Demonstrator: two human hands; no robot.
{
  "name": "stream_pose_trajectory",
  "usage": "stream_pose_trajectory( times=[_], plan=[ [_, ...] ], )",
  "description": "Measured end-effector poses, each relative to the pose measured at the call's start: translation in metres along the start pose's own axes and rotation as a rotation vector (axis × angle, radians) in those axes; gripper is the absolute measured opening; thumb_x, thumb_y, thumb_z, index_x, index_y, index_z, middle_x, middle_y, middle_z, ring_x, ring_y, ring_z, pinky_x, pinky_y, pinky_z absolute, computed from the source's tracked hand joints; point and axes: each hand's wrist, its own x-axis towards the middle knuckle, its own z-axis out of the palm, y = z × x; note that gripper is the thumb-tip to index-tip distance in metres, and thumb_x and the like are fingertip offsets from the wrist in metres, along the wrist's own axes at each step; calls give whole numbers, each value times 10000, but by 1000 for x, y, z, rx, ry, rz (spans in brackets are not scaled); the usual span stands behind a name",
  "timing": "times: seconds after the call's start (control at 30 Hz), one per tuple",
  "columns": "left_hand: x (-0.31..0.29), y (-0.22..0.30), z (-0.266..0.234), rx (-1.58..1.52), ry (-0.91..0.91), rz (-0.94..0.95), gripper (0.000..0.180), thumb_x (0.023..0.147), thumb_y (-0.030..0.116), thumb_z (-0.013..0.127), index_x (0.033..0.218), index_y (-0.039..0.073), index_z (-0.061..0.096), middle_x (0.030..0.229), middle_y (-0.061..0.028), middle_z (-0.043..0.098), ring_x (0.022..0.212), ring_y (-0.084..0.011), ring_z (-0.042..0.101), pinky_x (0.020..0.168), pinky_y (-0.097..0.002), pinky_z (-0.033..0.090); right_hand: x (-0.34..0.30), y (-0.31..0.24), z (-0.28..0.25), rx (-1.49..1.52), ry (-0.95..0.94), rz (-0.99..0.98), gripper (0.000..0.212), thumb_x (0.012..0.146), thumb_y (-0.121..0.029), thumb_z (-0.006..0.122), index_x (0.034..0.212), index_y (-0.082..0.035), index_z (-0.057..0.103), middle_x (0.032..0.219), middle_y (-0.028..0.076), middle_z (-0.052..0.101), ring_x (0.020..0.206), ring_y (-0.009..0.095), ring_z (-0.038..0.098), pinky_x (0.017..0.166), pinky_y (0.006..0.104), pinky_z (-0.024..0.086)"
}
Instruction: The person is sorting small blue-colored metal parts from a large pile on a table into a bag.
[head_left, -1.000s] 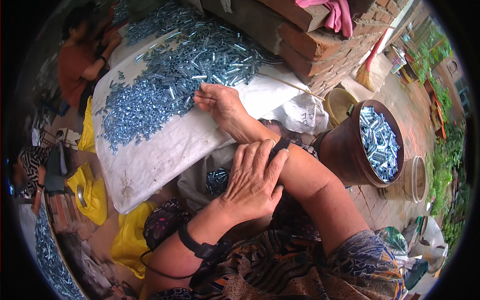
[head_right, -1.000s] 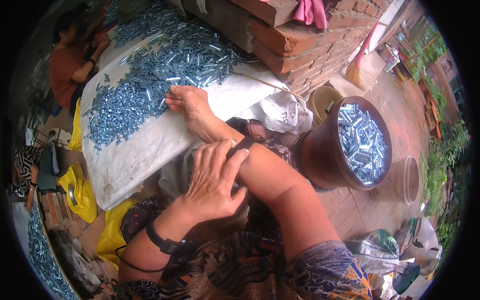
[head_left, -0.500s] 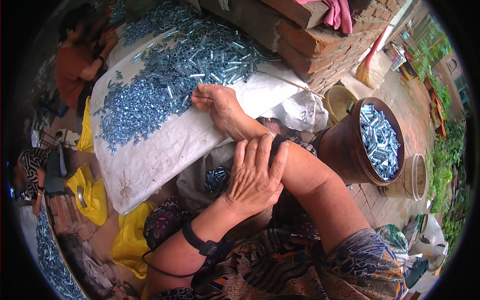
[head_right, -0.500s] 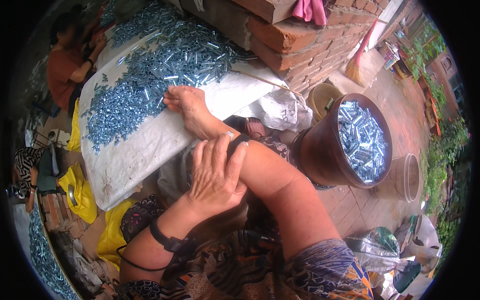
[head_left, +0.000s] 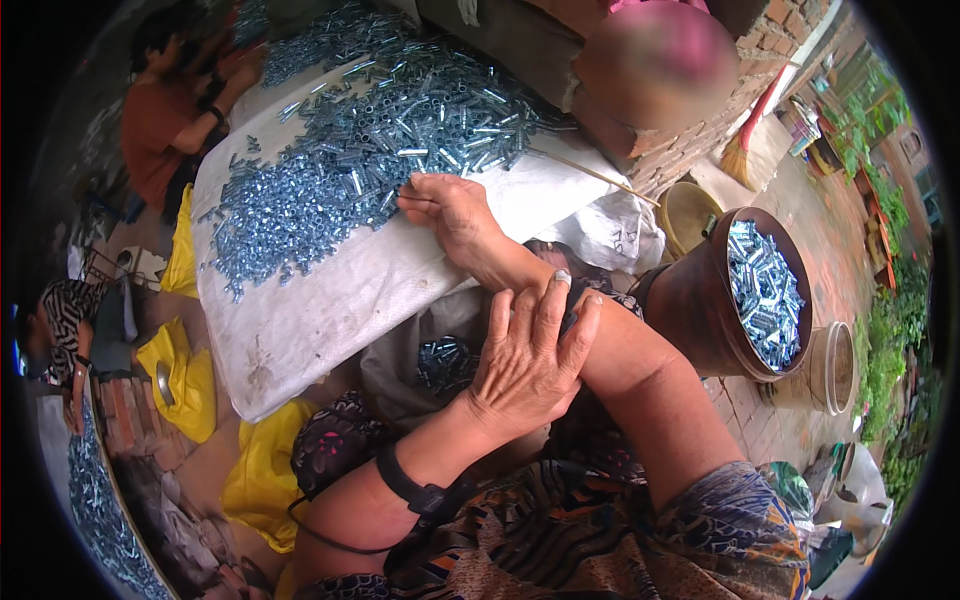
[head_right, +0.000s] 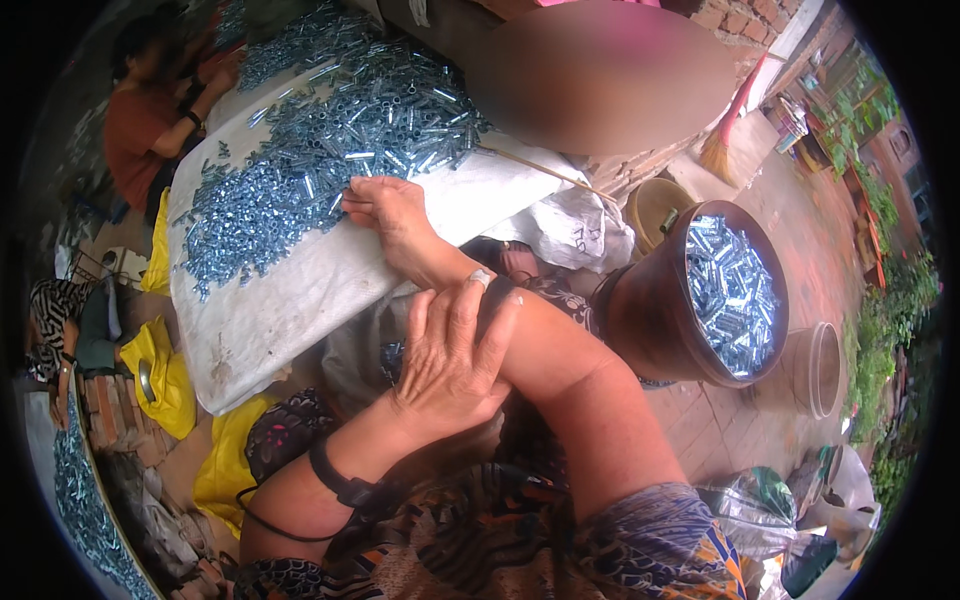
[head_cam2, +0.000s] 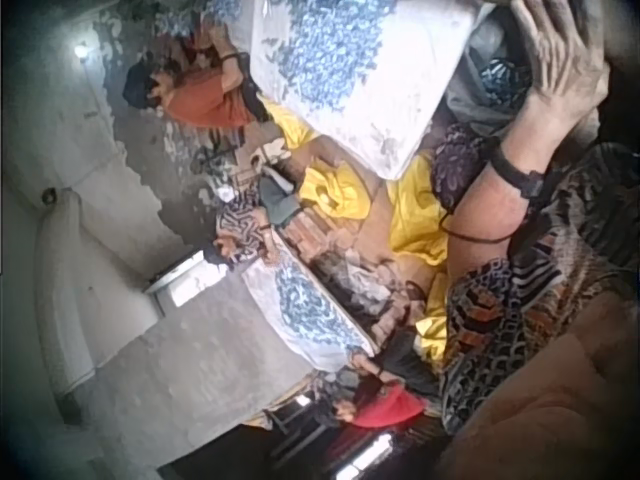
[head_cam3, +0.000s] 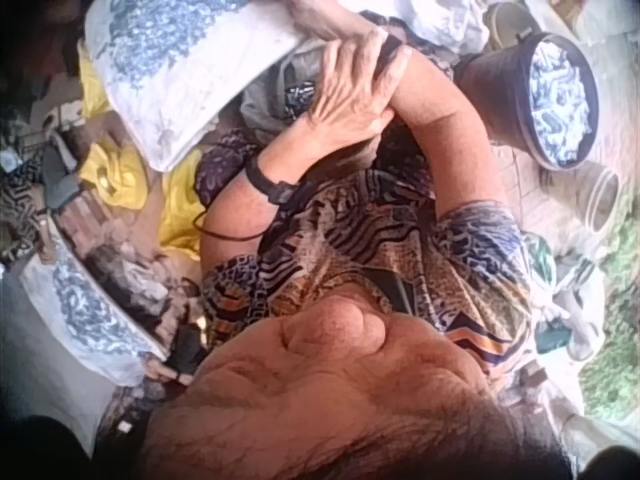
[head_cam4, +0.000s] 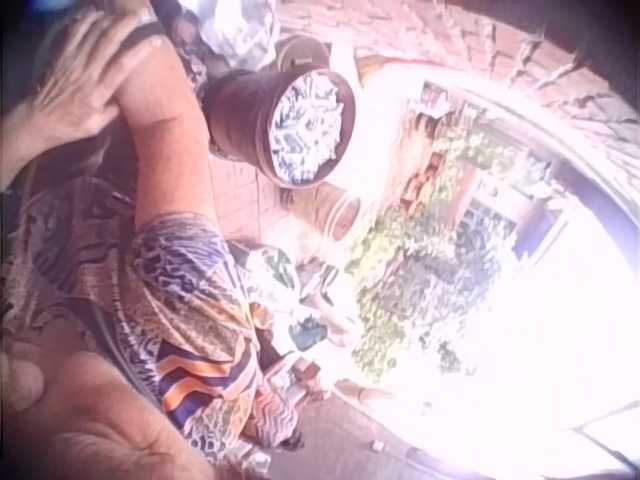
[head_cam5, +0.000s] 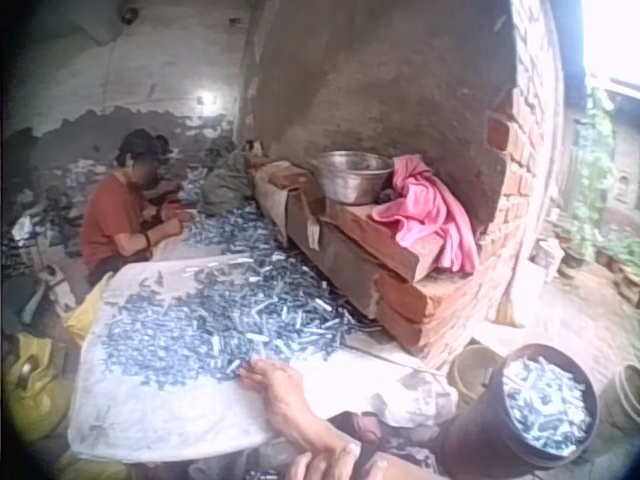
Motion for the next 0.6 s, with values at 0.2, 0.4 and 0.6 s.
stream_pose_trajectory(
  times=[0.2, 0.4, 0.6],
  plan=[
    [2, 3, -5, 87, 55, 26, 756, 643, 161, 668, 1323, 25, 369, 1268, -281, 354, 1081, -383, 457, 934, -531, 295, -1, -5, -5, 38, 16, 20, 281, 822, -166, 641, 987, 50, 569, 924, 148, 630, 840, 214, 617, 738, 298, 501],
    [-7, -30, -39, -436, 174, -300, 585, 834, 210, 526, 1329, -20, 313, 1226, -215, 428, 923, -230, 537, 844, -342, 407, -3, -22, -1, 216, -48, 139, 277, 846, -186, 623, 1010, 29, 562, 934, 138, 626, 863, 227, 623, 750, 308, 507],
    [-5, -41, -62, -965, 313, -668, 483, 934, 192, 429, 1347, -10, 283, 1201, -144, 453, 944, -135, 543, 899, -284, 394, -12, -29, 14, 276, -101, 182, 272, 887, -230, 566, 1017, 8, 553, 992, 143, 610, 913, 242, 612, 803, 324, 491]
  ],
)
